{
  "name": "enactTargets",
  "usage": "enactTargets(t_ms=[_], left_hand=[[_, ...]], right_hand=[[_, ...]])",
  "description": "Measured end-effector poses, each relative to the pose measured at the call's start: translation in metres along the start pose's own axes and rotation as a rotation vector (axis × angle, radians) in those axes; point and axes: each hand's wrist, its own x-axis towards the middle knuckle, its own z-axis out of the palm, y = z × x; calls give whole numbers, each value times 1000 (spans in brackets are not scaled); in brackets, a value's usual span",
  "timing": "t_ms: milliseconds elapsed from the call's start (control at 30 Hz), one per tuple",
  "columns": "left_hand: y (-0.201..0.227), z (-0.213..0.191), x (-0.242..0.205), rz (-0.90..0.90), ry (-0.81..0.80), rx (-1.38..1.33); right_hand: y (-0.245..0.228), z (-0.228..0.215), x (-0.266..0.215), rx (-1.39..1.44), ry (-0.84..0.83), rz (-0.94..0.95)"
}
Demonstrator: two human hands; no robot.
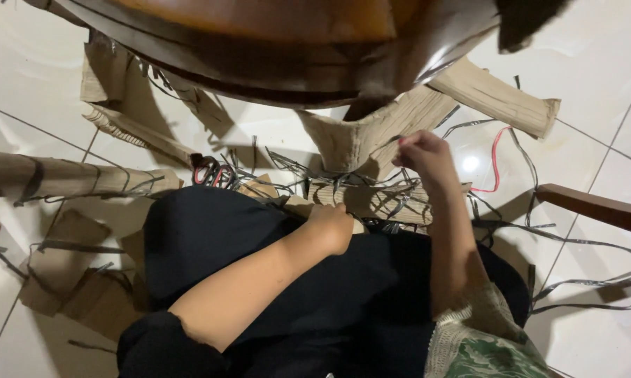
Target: The person secures cardboard wrapping around the legs of a wooden stool by twisting pieces of metal wire over them.
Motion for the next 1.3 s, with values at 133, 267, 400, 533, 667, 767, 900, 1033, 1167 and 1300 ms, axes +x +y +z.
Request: enactTargets(t_ms=[133, 267, 400, 533, 667, 767, 900, 1033, 1167, 1300], left_hand=[[-5, -15, -17, -4, 13, -127], [-21, -82, -106, -296, 144, -424], [-45, -98, -121, -457, 263, -442], [-32, -81, -96, -232, 211, -403], [2, -60, -61, 118, 214, -330], [23, -44, -43, 190, 130, -252], [26, -41, -22, 214, 95, -176], [27, -49, -21, 154, 96, -200], [32, -53, -19, 99, 90, -207], [30, -45, -7, 114, 90, -163]], right_hand=[[-28, -29, -19, 190, 79, 69], [-54, -36, -47, 179, 103, -62], [-63, -38, -54, -34, 151, -66], [-60, -54, -51, -682, 18, 102], [-52, -106, -65, -768, 109, 121], [-10, -149, -68, -918, 108, 179], [31, -164, -52, -986, -20, 233], [26, -148, -35, -925, -88, 325], [36, -137, -19, -998, -100, 375], [92, -128, 0, -1130, -169, 487]])
